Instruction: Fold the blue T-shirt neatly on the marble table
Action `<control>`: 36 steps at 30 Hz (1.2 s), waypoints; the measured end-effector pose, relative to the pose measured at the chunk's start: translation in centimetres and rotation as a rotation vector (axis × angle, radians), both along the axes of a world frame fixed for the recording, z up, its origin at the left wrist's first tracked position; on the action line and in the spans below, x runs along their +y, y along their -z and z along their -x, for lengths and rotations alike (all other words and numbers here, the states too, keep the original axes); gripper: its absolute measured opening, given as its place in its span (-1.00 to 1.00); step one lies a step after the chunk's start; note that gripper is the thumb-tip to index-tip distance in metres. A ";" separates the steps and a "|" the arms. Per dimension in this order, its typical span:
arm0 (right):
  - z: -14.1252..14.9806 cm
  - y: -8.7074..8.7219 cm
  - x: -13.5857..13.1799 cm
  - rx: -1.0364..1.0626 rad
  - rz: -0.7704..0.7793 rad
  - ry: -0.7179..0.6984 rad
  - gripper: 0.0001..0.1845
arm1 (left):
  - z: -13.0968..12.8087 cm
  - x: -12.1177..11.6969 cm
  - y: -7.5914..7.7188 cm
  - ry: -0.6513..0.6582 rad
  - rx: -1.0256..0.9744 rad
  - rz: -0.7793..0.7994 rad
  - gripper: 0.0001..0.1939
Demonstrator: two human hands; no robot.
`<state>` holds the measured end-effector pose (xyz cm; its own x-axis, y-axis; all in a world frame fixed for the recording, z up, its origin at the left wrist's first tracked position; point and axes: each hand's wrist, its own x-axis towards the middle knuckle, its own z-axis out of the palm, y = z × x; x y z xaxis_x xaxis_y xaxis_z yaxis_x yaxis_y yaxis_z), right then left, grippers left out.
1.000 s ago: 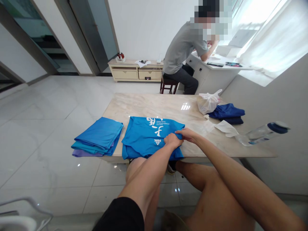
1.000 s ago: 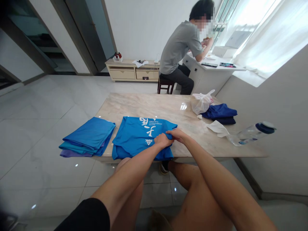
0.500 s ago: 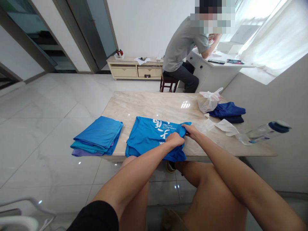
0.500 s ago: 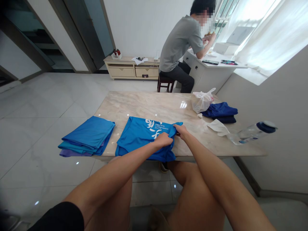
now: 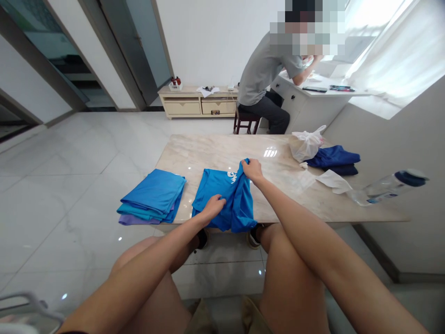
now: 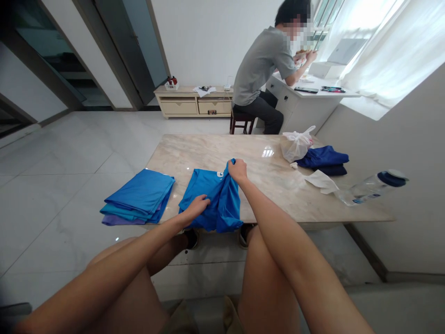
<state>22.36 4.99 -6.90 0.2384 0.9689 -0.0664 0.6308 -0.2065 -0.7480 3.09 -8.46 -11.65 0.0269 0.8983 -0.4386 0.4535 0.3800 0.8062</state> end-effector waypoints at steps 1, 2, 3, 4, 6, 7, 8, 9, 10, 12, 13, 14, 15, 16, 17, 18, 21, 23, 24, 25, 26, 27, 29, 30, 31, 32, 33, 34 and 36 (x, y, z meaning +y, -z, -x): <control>0.8 -0.1 0.1 -0.021 0.025 -0.018 -0.65 | 0.4 -0.1 0.2 0.004 0.057 -0.017 -0.44; 1.5 -0.3 0.1 -0.027 0.054 -0.031 -0.62 | 0.6 -0.3 0.3 0.013 0.104 -0.044 -0.46; 2.1 -0.3 0.1 -0.024 0.082 -0.040 -0.60 | 0.7 -0.4 0.4 0.030 0.145 -0.069 -0.48; 2.7 -0.4 0.1 -0.022 0.104 -0.048 -0.60 | 0.8 -0.4 0.5 0.059 0.181 -0.094 -0.50; 3.7 -0.4 0.1 -0.028 0.123 -0.054 -0.62 | 0.9 -0.5 0.6 0.131 0.258 -0.123 -0.60; 4.2 -0.3 0.1 -0.032 0.119 -0.052 -0.63 | 1.0 -0.4 0.5 0.161 0.293 -0.127 -0.65; 4.5 -0.2 0.2 -0.033 0.113 -0.045 -0.62 | 1.2 -0.3 0.5 0.179 0.319 -0.126 -0.70; 4.9 0.0 0.4 -0.033 0.106 -0.034 -0.59 | 1.4 -0.2 0.5 0.180 0.329 -0.125 -0.72; 5.2 0.1 0.5 -0.031 0.099 -0.018 -0.55 | 1.7 -0.1 0.5 0.166 0.320 -0.124 -0.74; 6.0 0.4 0.9 -0.015 0.098 0.019 -0.51 | 2.5 0.0 0.5 0.114 0.246 -0.119 -0.79; 6.5 0.5 1.1 0.006 0.103 0.027 -0.51 | 3.0 0.0 0.6 0.089 0.195 -0.114 -0.80; 7.0 0.5 1.3 0.048 0.110 0.023 -0.50 | 3.5 0.0 0.8 0.063 0.144 -0.105 -0.79; 7.6 0.5 1.4 0.111 0.118 0.006 -0.48 | 4.2 0.1 1.0 0.035 0.101 -0.095 -0.78; 8.1 0.4 1.5 0.186 0.128 -0.022 -0.45 | 4.9 0.2 1.2 0.009 0.069 -0.078 -0.76; 8.5 0.2 1.5 0.254 0.137 -0.054 -0.42 | 5.6 0.4 1.4 -0.014 0.050 -0.053 -0.73; 8.8 0.0 1.5 0.293 0.142 -0.088 -0.39 | 6.3 0.7 1.7 -0.035 0.044 -0.021 -0.70; 9.0 -0.4 1.1 0.137 0.140 -0.207 -0.44 | 8.4 1.5 2.5 -0.063 0.099 0.081 -0.68; 8.4 -0.3 0.6 -0.090 0.154 -0.328 -0.60 | 9.3 2.0 3.1 -0.055 0.164 0.110 -0.74; 8.0 -0.1 0.2 -0.187 0.174 -0.393 -0.66 | 9.6 2.2 3.3 -0.042 0.191 0.110 -0.78; 7.6 0.1 -0.2 -0.264 0.203 -0.454 -0.71 | 9.7 2.4 3.6 -0.020 0.214 0.106 -0.83; 7.3 0.3 -0.6 -0.320 0.241 -0.513 -0.73 | 9.8 2.6 3.8 0.009 0.237 0.099 -0.87; 7.1 0.6 -1.1 -0.359 0.290 -0.571 -0.72 | 9.8 2.8 3.9 0.046 0.265 0.087 -0.88; 7.0 1.0 -2.2 -0.398 0.435 -0.710 -0.68 | 9.8 3.1 4.1 0.138 0.338 0.052 -0.80; 7.1 1.1 -2.8 -0.408 0.527 -0.790 -0.65 | 9.7 3.2 4.1 0.182 0.378 0.037 -0.76; 7.4 1.2 -3.5 -0.420 0.624 -0.870 -0.60 | 9.7 3.4 4.1 0.218 0.414 0.027 -0.74; 7.7 1.2 -4.3 -0.446 0.714 -0.943 -0.54 | 9.7 3.4 4.0 0.247 0.441 0.026 -0.73; 8.1 1.3 -5.2 -0.499 0.784 -1.002 -0.48 | 9.8 3.5 3.9 0.271 0.459 0.036 -0.74; 8.5 1.3 -6.1 -0.574 0.813 -1.040 -0.43 | 9.8 3.5 3.7 0.288 0.469 0.051 -0.74; 9.2 1.4 -8.0 -0.734 0.738 -1.061 -0.41 | 9.9 3.3 3.2 0.320 0.472 0.087 -0.75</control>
